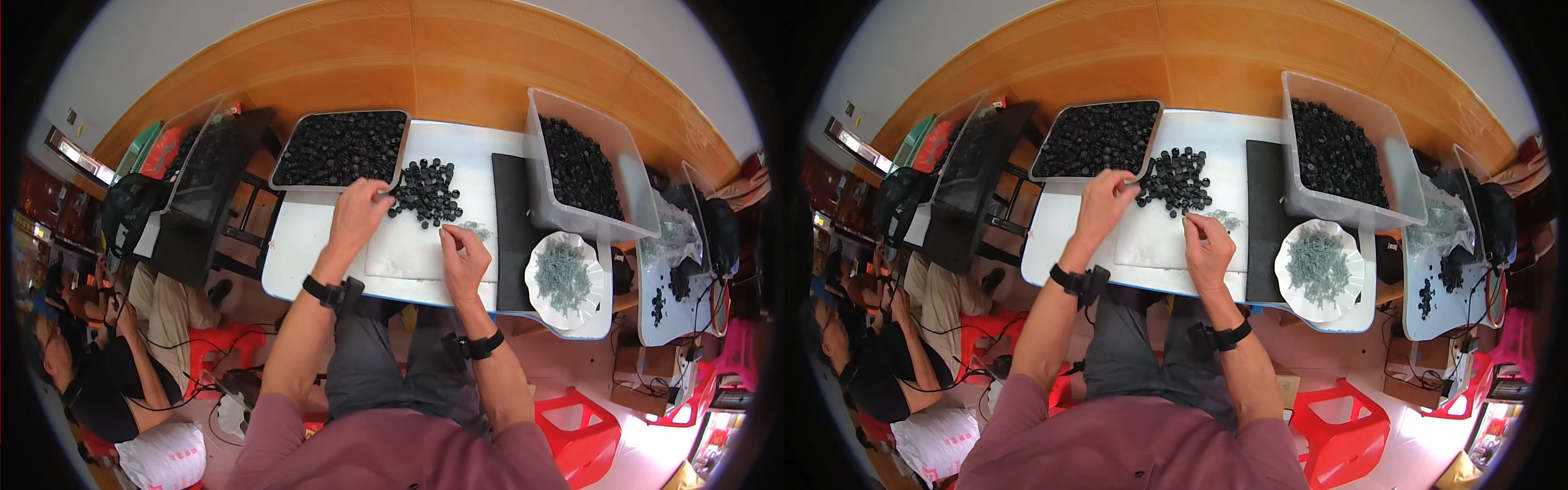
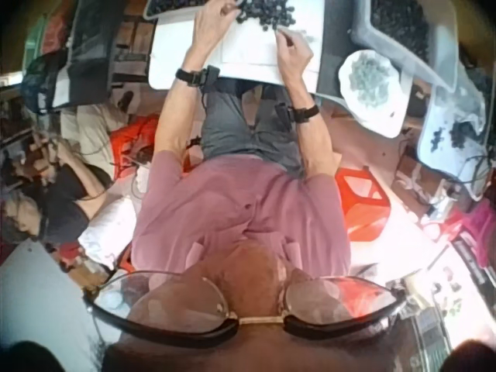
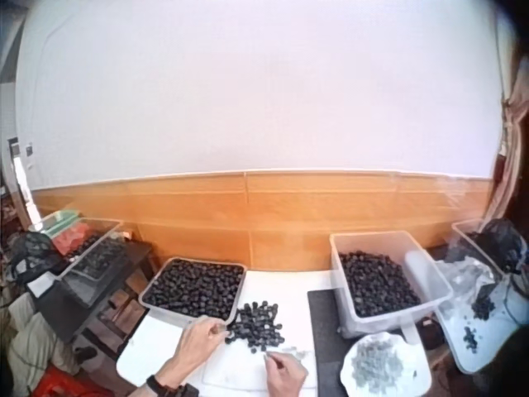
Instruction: The person picks up a black plastic component and a small metal pin, inserts the pin into the component, and places the assembled unit on the table, repeating the process several times.
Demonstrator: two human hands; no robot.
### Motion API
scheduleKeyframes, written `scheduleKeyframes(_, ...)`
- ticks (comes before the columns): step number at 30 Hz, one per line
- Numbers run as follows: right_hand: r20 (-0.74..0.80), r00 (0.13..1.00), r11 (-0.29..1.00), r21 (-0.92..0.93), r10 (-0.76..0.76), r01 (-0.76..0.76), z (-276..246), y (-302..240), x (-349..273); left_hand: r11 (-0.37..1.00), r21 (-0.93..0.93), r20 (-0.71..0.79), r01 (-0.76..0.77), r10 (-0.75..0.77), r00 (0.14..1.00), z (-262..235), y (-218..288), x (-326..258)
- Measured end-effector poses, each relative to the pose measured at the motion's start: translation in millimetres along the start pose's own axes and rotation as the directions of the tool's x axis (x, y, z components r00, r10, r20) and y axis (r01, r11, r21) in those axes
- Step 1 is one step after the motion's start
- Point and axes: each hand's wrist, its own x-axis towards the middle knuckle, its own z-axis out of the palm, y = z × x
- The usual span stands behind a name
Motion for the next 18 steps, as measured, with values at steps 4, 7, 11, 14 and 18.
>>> scheduleKeyframes(4,0.025,1.000,1.000,-0.003,-0.003,0.003,1,-3,0,0.991,0.132,0.001,0.019,-0.019,1.000,25,-2,-28)
scheduleKeyframes(7,0.040,0.999,1.000,-0.011,0.015,-0.015,0,-2,0,0.987,0.159,0.027,0.018,-0.023,0.999,31,-4,-29)
scheduleKeyframes(11,0.038,0.999,1.000,-0.010,0.018,-0.018,-1,-2,0,0.985,0.169,0.044,0.028,-0.036,0.998,34,-2,-25)
scheduleKeyframes(14,0.008,1.000,1.000,-0.001,0.020,-0.020,-1,-1,0,0.981,0.195,0.067,0.019,-0.033,0.997,34,2,-27)
scheduleKeyframes(18,-0.090,0.996,1.000,-0.008,0.015,-0.016,-8,3,0,0.998,0.068,0.022,-0.004,0.002,1.000,36,17,-45)
